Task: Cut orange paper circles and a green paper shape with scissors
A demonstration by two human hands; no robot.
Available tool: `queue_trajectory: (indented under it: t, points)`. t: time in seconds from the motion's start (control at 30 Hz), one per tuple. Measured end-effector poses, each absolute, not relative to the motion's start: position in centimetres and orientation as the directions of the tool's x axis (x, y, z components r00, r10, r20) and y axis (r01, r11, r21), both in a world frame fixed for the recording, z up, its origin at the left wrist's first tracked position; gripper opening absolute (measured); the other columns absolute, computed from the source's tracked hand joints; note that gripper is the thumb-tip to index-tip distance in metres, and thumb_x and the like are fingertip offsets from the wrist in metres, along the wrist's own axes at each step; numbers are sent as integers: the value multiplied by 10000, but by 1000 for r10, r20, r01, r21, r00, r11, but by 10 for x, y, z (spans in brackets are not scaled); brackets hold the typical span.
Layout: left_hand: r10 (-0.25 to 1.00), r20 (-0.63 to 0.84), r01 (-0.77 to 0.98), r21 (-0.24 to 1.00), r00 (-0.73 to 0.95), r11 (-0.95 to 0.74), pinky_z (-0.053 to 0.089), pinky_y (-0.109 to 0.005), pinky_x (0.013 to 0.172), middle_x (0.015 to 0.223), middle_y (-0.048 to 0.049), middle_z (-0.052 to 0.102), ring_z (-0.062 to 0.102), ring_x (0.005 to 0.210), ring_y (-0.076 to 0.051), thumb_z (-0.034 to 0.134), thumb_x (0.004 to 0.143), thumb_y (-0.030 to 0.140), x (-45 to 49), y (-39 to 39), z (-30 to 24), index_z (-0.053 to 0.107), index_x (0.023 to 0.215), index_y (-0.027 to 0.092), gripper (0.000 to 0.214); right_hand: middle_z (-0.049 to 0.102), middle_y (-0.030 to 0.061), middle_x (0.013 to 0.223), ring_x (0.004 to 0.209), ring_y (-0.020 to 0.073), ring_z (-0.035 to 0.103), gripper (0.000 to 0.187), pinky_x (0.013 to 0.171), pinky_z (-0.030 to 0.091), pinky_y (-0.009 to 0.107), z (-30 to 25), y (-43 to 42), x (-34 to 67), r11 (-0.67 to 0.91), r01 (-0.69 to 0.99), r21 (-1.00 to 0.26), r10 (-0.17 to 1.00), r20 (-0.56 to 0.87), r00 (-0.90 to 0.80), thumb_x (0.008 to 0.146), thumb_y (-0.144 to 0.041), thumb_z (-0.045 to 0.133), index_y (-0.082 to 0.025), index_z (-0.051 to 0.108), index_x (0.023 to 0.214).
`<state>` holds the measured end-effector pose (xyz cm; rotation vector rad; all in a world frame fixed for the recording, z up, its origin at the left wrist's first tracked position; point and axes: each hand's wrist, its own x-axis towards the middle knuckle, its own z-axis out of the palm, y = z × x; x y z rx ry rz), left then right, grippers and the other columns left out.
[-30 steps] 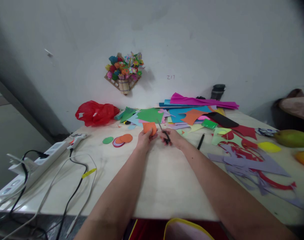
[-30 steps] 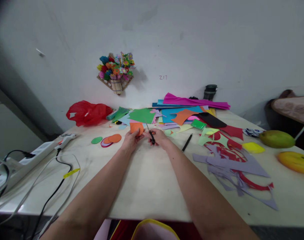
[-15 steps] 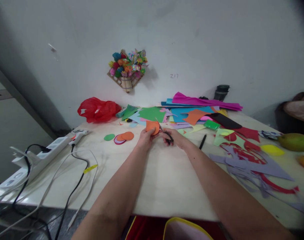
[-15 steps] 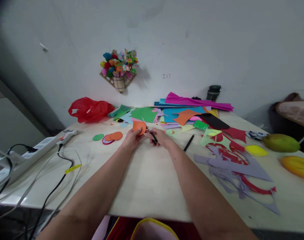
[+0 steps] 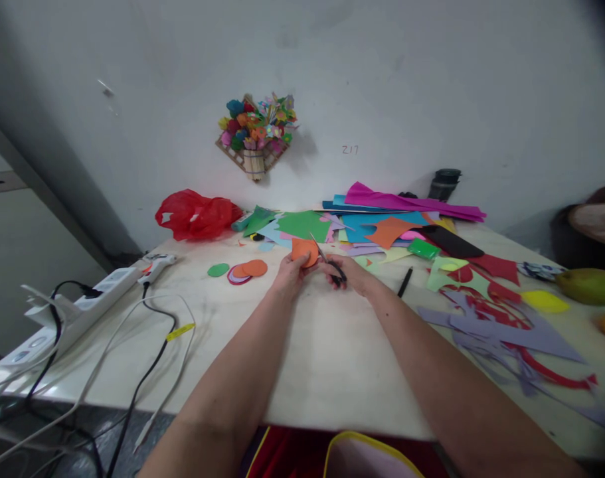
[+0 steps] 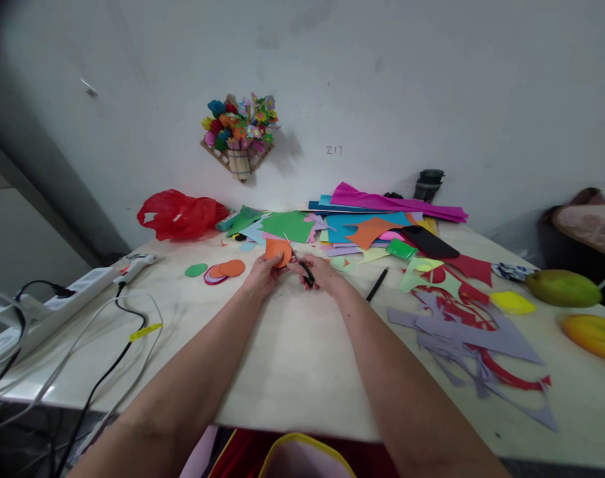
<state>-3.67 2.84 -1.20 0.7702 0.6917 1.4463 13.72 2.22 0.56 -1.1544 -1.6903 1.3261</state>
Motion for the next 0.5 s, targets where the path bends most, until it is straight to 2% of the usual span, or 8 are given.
queue_trajectory:
  t: [0.5]
  points:
    - [999, 37, -596, 803, 25, -15, 649, -338, 807, 907, -123, 794, 786, 810, -237, 851, 740, 121, -36, 29, -12, 731, 970, 70, 265, 580, -61, 545, 387, 85, 507, 275, 341, 274, 175, 8, 20, 135, 61, 227, -972, 937, -23, -349, 893, -444, 730, -194, 616, 907]
